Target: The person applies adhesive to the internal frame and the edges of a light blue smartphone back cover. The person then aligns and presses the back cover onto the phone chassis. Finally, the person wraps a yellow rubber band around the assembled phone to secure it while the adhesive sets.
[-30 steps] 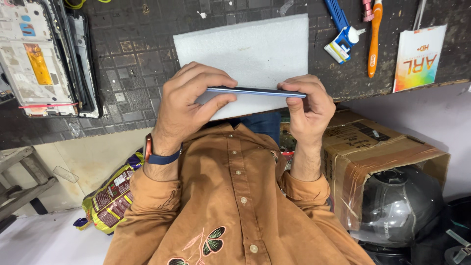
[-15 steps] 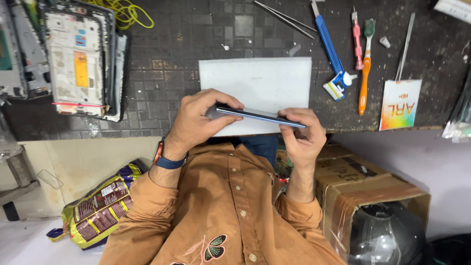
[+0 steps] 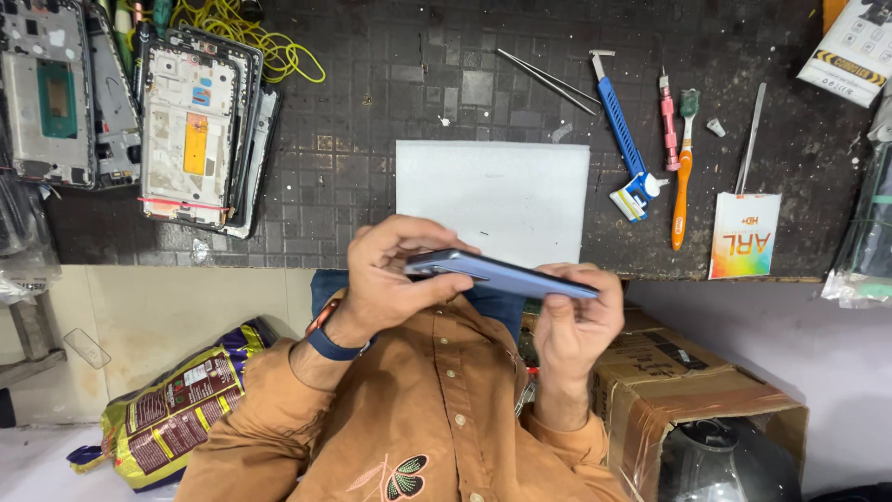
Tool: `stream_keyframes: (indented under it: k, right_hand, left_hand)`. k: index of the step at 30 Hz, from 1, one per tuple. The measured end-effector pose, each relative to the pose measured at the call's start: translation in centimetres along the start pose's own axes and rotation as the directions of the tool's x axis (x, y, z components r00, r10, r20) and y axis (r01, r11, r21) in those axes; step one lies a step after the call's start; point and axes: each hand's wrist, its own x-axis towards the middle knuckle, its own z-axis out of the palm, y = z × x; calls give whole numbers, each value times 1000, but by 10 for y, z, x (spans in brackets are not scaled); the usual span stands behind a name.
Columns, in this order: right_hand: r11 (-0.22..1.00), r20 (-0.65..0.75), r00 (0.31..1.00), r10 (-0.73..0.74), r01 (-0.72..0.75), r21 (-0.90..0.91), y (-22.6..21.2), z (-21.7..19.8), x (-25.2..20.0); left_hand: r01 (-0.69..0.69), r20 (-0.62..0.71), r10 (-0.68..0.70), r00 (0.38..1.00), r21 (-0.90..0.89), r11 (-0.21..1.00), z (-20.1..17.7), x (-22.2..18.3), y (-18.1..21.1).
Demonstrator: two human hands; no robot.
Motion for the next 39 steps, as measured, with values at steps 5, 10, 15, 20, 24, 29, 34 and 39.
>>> stream_keyframes:
  k: [5,10,15,20,24,29,34,39]
  right_hand:
    - [831,112,883,456,-468,300,-2,26,-21]
    - [853,319,799,510,-518,-64,-15,45,5]
    - [827,325,931,168,46,-560,-23,74,74]
    - [697,688,725,-24,505,-509,25,137,138]
    - [514,831,549,-89,740,-434,80,199,169]
    - [370,864,495,-93,823,-431,125,229,175]
    - [370,867,483,-122,833,-412,139,230,177]
    - [511,817,561,-135,746,-428,124,215,168]
  left_hand:
    - [172,131,-121,984,-519,838,27,-4,-4]
    - [222,-13,-294,956,-625,748,23,-5,1]
    - [206,-68,-312,948,-616,760,2,-18,22]
    - [265,-63,-371,926,-589,764,-3,-31,35]
    - [292,-57,-385,921,-553,781,-2,-27,42]
    - [295,-43,-376,926,-540,788,-1,-24,45]
    - [326,-31,-402,915,-530,783,-4,-20,43]
    - [340,-12,-408,913,-529,778,-5,-19,42]
